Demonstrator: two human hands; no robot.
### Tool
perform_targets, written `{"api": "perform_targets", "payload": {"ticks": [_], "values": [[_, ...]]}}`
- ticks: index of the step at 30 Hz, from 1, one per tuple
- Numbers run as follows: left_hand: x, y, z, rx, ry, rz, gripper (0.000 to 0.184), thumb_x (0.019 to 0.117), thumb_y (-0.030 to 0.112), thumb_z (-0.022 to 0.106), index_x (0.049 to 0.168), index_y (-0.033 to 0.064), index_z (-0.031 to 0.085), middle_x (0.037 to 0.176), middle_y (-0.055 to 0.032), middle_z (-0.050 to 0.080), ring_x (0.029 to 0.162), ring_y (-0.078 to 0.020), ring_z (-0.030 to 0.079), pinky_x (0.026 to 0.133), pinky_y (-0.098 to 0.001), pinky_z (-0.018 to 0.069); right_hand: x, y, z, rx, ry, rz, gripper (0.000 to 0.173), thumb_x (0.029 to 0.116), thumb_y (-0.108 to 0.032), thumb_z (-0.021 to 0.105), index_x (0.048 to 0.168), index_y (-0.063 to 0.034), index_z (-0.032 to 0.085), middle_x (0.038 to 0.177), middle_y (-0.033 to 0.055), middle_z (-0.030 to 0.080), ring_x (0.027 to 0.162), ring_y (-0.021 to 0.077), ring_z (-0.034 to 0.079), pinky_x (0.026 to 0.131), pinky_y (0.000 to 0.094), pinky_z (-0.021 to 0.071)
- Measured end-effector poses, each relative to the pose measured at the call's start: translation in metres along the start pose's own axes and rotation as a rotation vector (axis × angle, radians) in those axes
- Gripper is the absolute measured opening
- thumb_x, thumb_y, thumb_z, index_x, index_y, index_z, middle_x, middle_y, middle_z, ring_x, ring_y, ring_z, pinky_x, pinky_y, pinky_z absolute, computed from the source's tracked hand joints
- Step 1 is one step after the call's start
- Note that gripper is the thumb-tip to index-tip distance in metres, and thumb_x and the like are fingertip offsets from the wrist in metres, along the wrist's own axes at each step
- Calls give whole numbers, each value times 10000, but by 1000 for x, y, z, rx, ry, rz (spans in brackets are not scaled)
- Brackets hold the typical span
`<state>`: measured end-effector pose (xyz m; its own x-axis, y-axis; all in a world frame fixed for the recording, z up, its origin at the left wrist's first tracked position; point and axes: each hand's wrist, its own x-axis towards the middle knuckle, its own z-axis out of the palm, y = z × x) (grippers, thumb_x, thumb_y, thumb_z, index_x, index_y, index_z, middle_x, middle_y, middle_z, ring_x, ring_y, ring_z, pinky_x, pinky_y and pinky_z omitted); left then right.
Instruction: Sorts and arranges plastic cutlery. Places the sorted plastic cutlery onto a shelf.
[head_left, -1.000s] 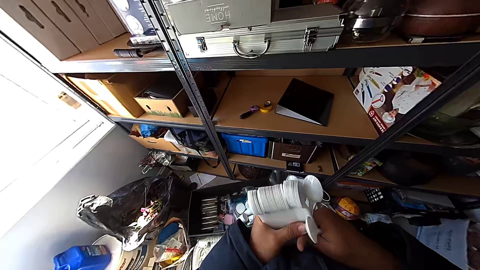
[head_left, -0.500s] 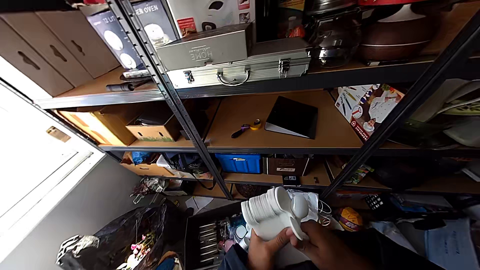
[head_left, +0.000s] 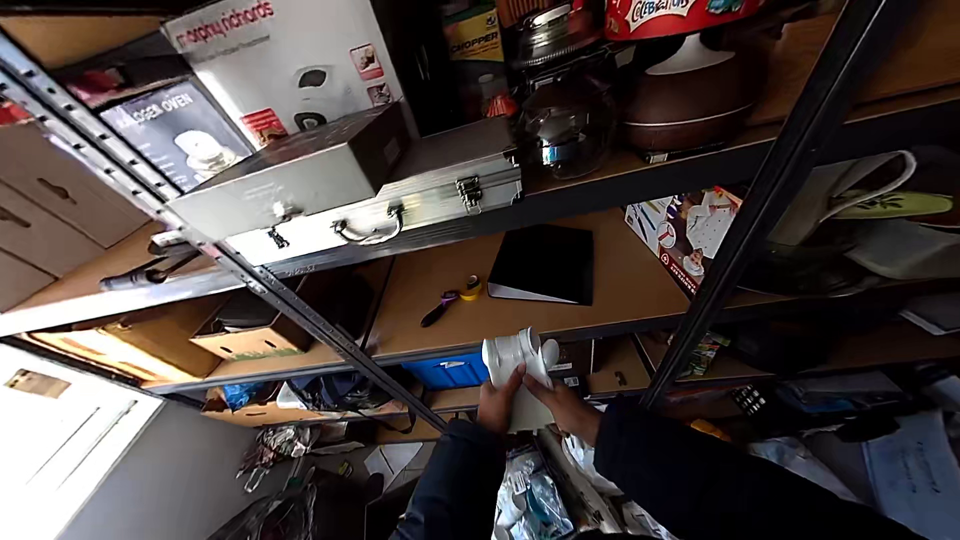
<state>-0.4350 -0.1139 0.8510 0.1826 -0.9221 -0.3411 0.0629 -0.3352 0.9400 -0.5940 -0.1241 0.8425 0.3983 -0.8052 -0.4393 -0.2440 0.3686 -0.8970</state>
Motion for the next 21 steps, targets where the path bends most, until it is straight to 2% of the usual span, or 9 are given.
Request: {"api": "perform_targets", "payload": {"ticks": [2,4,6,9,12,15,16,18,21], "values": [[45,4,3,193,71,-6,739,928,439,751,1348,-91,454,1042,-226,701,904,-282,732,849,-464,615,37,-4,-12,34,11,-29,653,1016,-637,479,1321,-65,552,947,126,671,631,178,603,541,348,504],[78,9,15,350,138,-34,803,927,492,733,1380,-90,417,1117,-254,675,988,-321,713,912,-500,583,67,-6,-19,69,28,2,662,1025,-644,450,1304,-52,551,906,130,631,603,189,565,533,366,490],[105,7,22,415,160,-63,736,952,493,698,1350,-88,480,1115,-259,684,1005,-338,710,931,-516,572,89,-4,-24,159,23,55,690,1017,-659,451,1333,-53,546,968,142,652,674,206,607,575,378,518],[139,9,23,464,61,-105,597,1056,473,524,1202,-101,602,1015,-248,696,922,-317,708,882,-499,572,125,4,-32,191,13,83,706,985,-701,476,1212,-41,576,852,89,577,578,153,502,509,330,453],[156,21,26,601,76,-165,635,1018,486,599,1322,-70,559,1163,-266,680,1085,-357,684,990,-525,530,145,-2,-43,159,8,124,678,1005,-664,479,1223,-27,563,845,87,549,580,157,488,537,336,459],[175,21,31,613,110,-142,672,998,453,649,1406,-57,487,1231,-273,654,1137,-367,663,1019,-524,513,155,-17,-56,143,23,179,617,1014,-628,504,1230,-51,542,785,64,521,520,143,471,490,309,449],[183,19,30,621,110,-140,671,998,444,652,1415,-51,479,1238,-270,652,1144,-364,661,1024,-521,512,161,-19,-59,129,36,194,616,1006,-638,512,1212,-59,552,761,54,530,498,134,479,476,297,455],[195,19,31,651,97,-153,633,1010,433,637,1388,-61,516,1238,-272,654,1151,-364,658,1031,-520,504,159,-33,-66,79,23,205,613,1029,-618,479,1265,-56,536,811,54,523,547,129,473,516,292,443],[201,26,35,701,80,-194,566,1047,427,570,1341,-57,576,1263,-274,648,1195,-371,638,1059,-526,482,177,-28,-69,63,37,213,696,997,-660,507,1326,-48,554,951,140,609,695,202,584,603,371,512]]}}
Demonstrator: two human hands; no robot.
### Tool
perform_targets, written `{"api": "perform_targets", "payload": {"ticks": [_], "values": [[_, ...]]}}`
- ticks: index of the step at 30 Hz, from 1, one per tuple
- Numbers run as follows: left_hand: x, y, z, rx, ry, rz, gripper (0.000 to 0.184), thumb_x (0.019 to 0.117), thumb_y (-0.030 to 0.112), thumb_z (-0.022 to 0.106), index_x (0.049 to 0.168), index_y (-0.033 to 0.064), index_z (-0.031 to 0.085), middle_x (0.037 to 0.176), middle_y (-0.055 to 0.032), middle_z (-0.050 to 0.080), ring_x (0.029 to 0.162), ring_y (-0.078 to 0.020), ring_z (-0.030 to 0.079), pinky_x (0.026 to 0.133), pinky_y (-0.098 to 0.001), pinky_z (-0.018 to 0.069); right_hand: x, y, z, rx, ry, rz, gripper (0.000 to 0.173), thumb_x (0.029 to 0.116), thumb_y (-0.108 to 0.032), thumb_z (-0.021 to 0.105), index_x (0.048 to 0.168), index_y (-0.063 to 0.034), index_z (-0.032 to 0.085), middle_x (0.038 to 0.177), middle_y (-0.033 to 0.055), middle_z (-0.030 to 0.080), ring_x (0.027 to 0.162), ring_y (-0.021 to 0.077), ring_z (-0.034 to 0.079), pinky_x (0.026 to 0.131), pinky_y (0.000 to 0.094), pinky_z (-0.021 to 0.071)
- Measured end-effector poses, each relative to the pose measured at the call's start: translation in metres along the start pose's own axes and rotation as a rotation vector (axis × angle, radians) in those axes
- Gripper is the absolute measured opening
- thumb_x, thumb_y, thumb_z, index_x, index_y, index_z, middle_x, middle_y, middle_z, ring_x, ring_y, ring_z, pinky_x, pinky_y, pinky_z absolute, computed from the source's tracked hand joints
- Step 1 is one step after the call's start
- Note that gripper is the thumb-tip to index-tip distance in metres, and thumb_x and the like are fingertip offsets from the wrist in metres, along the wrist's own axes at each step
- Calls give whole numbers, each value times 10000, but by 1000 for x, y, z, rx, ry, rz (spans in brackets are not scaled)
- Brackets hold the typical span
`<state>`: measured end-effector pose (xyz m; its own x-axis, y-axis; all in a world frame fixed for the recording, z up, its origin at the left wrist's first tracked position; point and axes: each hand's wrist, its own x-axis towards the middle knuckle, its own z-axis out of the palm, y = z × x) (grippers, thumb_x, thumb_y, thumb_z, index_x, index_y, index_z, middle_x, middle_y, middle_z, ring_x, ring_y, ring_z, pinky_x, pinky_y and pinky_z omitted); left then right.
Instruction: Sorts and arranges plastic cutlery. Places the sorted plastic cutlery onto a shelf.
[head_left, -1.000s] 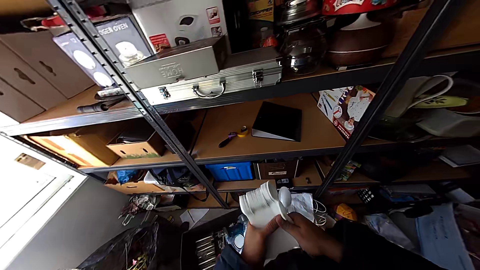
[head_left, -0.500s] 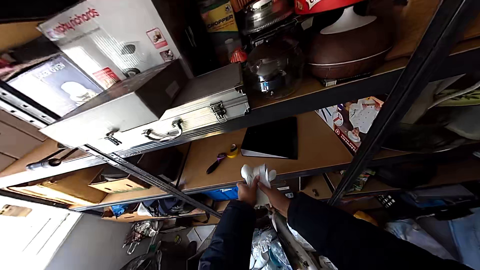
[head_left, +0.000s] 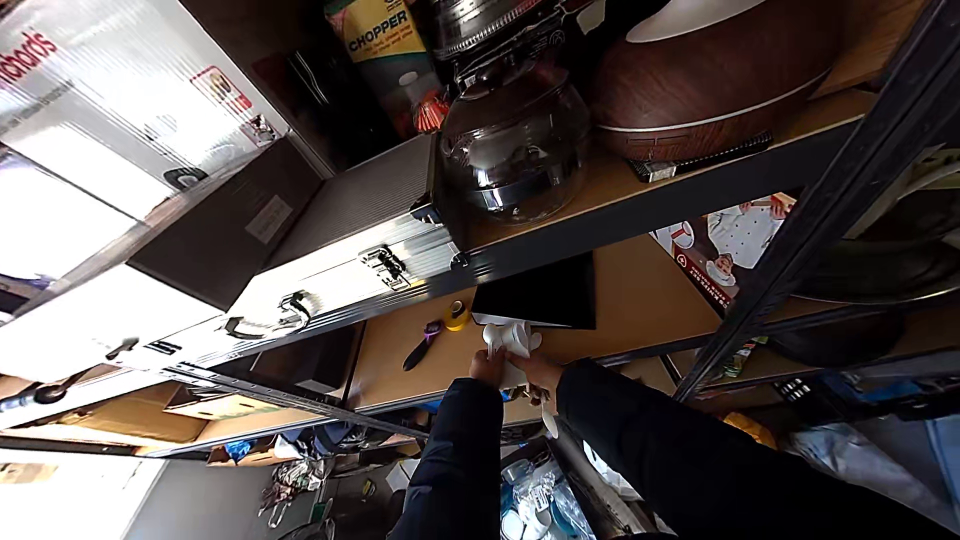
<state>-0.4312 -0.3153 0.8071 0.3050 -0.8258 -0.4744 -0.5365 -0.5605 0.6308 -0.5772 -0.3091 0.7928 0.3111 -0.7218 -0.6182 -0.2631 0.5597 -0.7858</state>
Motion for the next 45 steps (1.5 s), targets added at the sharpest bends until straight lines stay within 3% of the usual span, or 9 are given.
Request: {"api": "perform_targets", "payload": {"ticks": [3,8,14,17,22,25,28,33,45], "values": [[6,7,-4,-9,-1,-22,535,1072,429,514,1289,-44,632,1257,-270,655,1200,-374,634,1061,-535,471,-34,-30,-2,31,52,80,684,1040,-608,460,1418,-40,515,1209,222,603,991,302,620,826,468,524],[20,22,0,-49,10,-43,510,1065,415,538,1279,-34,647,1244,-265,661,1174,-373,644,1040,-537,484,1,-38,-11,-26,98,82,592,1061,-562,453,1309,-34,558,919,103,562,705,179,546,649,343,503],[45,46,21,-245,-22,23,455,1070,352,551,1340,-10,606,1231,-261,656,1089,-366,662,945,-526,529,-61,-85,-46,-46,120,48,608,1118,-430,379,1511,32,400,1470,287,480,1297,380,533,1067,503,430],[34,43,28,-213,-16,24,469,1074,386,528,1269,-19,659,1206,-252,681,1129,-359,665,1008,-529,509,-8,-43,-57,-259,173,-167,679,1067,-534,460,1361,75,530,1190,289,613,990,348,649,821,469,552],[12,45,25,69,4,22,475,1057,448,526,1267,58,698,1261,-206,685,1233,-353,630,1080,-561,460,-13,-48,-52,-364,176,9,636,1073,-548,433,1367,3,556,1164,212,622,939,275,631,857,449,526],[4,56,18,226,23,5,514,1039,475,548,1297,47,671,1290,-199,674,1252,-347,622,1083,-557,459,18,-14,-71,-628,267,-353,744,1021,-598,478,1145,103,696,1075,298,708,988,386,713,882,557,563],[5,52,16,278,81,-10,678,1011,509,583,1478,29,476,1383,-218,613,1310,-355,585,1112,-537,449,-44,-57,-69,-768,152,17,680,1087,-535,384,1490,3,486,1550,206,473,1463,330,433,1205,502,317],[4,46,9,368,130,0,727,960,587,615,1467,73,524,1521,-239,465,1377,-382,504,1136,-531,421,0,-52,-81,-697,351,32,838,933,-748,516,1133,45,700,1130,244,704,1088,365,689,953,571,525],[7,30,7,463,20,110,657,1030,560,495,1520,123,499,1493,-220,514,1392,-379,491,1153,-565,393,5,-31,-137,-694,555,-29,567,1074,-501,431,1120,-12,715,1143,226,714,1145,389,670,959,611,509]]}}
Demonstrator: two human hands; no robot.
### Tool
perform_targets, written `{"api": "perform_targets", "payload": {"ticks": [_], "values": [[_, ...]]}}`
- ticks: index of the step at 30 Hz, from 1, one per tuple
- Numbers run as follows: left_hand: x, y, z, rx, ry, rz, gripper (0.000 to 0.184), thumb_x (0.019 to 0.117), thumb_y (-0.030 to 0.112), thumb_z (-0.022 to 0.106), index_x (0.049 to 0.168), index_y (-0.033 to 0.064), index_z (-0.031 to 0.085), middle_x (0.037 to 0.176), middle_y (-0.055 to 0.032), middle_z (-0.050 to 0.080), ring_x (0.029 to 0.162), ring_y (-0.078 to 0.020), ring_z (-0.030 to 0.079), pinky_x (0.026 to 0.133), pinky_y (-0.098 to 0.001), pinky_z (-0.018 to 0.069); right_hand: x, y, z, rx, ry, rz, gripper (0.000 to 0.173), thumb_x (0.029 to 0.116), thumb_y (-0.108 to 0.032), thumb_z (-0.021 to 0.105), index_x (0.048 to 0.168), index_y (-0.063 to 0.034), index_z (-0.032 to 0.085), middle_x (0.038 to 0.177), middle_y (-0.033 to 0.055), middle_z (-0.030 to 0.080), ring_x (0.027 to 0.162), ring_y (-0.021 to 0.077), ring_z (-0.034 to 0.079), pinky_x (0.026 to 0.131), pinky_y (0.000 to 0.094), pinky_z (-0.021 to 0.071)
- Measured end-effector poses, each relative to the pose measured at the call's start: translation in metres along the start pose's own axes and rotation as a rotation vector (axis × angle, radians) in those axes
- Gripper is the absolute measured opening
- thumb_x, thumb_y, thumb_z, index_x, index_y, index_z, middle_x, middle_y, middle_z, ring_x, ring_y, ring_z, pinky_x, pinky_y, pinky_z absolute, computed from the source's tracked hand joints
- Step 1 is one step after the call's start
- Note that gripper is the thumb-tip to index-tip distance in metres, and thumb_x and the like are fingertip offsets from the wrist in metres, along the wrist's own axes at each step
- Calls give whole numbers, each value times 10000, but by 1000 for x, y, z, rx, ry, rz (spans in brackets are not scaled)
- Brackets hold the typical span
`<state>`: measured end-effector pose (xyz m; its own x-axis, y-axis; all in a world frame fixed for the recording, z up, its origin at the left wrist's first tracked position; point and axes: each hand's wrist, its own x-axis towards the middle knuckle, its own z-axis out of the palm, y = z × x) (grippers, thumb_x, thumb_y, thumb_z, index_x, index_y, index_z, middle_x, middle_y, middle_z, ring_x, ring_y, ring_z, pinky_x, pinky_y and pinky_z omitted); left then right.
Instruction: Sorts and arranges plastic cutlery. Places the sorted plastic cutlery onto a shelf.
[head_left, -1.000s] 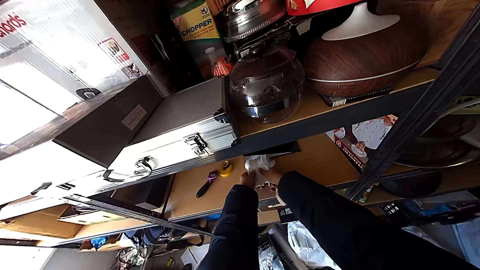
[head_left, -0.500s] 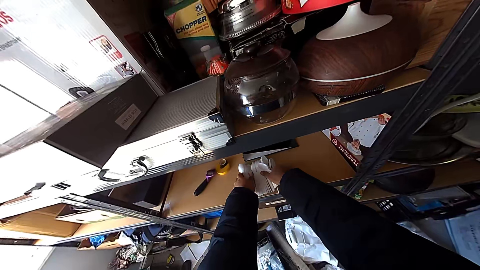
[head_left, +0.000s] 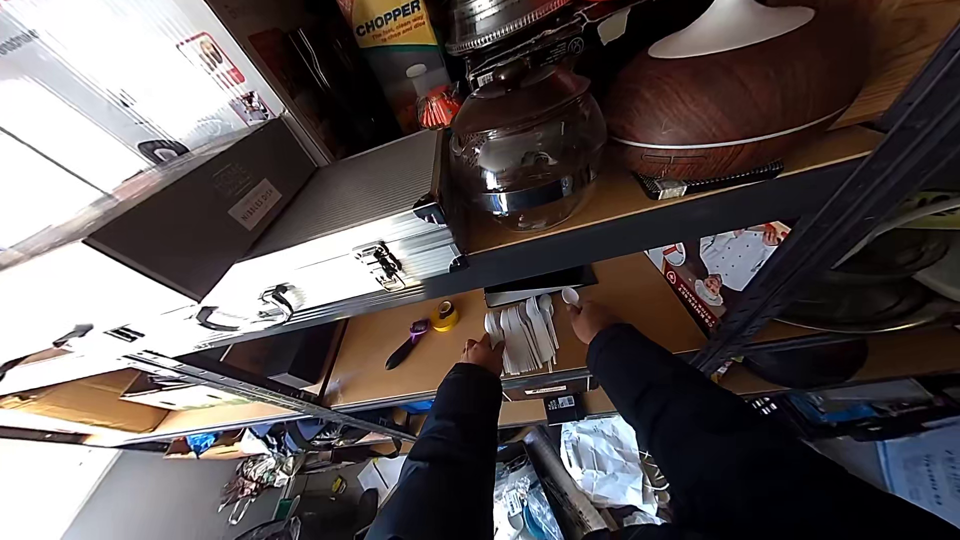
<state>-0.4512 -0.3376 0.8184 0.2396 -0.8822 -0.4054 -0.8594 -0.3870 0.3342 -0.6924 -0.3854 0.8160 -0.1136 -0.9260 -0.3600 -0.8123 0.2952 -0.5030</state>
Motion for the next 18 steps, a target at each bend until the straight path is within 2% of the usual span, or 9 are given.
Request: {"api": "perform_targets", "payload": {"ticks": [3,5,8,10,12,14,15,17,18], "values": [[-12,-14,-5,-118,76,-24,743,1037,563,479,1558,38,407,1523,-258,466,1394,-407,483,1161,-569,385,3,-4,-5,-47,-53,-54,533,1046,-490,518,1146,0,703,1155,241,703,1146,401,662,974,622,497],[-37,-38,-6,-330,165,17,686,1050,452,540,1559,18,390,1475,-270,508,1334,-409,535,1131,-555,420,-10,6,-19,-80,-15,-99,589,1032,-520,532,1147,35,692,1161,279,687,1140,436,655,959,648,492],[-104,-103,12,-745,439,51,500,1060,285,553,1489,37,486,1335,-238,607,1113,-323,664,977,-491,545,-36,53,-33,-14,145,-355,651,1012,-492,598,1362,56,589,1353,334,575,1265,490,570,1061,671,447],[-168,-162,40,-917,603,-36,446,1068,288,513,1447,53,519,1226,-172,655,943,-227,689,837,-416,585,-79,94,-26,94,222,-613,535,1046,-398,576,1360,35,581,1324,305,594,1152,435,644,987,592,539],[-239,-221,72,-958,649,-210,429,1074,309,503,1417,53,543,1169,-137,676,901,-194,697,801,-395,604,-123,140,-2,170,267,-819,420,1035,-268,551,1250,86,618,1150,314,643,926,401,670,804,547,580],[-310,-272,114,-921,587,-412,433,1066,284,503,1365,-24,558,1145,-173,683,921,-220,697,827,-418,602,-152,200,39,205,118,-759,370,1001,-218,578,1130,121,651,968,275,680,768,317,665,698,475,580],[-346,-289,137,-898,484,-541,429,1064,253,495,1343,-68,548,1126,-199,671,918,-239,682,836,-425,586,-161,238,62,215,-60,-644,358,1001,-213,600,1116,122,649,929,248,685,750,278,661,700,444,579],[-408,-302,179,-932,178,-832,445,1083,238,495,1392,-81,516,1243,-265,632,1058,-328,659,944,-481,539,-169,306,98,143,-569,-351,354,1011,-137,586,1179,173,611,997,285,687,870,285,689,830,425,582],[-434,-301,202,-965,69,-942,458,1081,257,512,1411,-61,519,1301,-270,622,1126,-354,650,984,-505,522,-162,330,112,36,-866,-206,371,1027,-76,544,1255,217,564,1136,361,656,1050,346,668,983,437,523]]}}
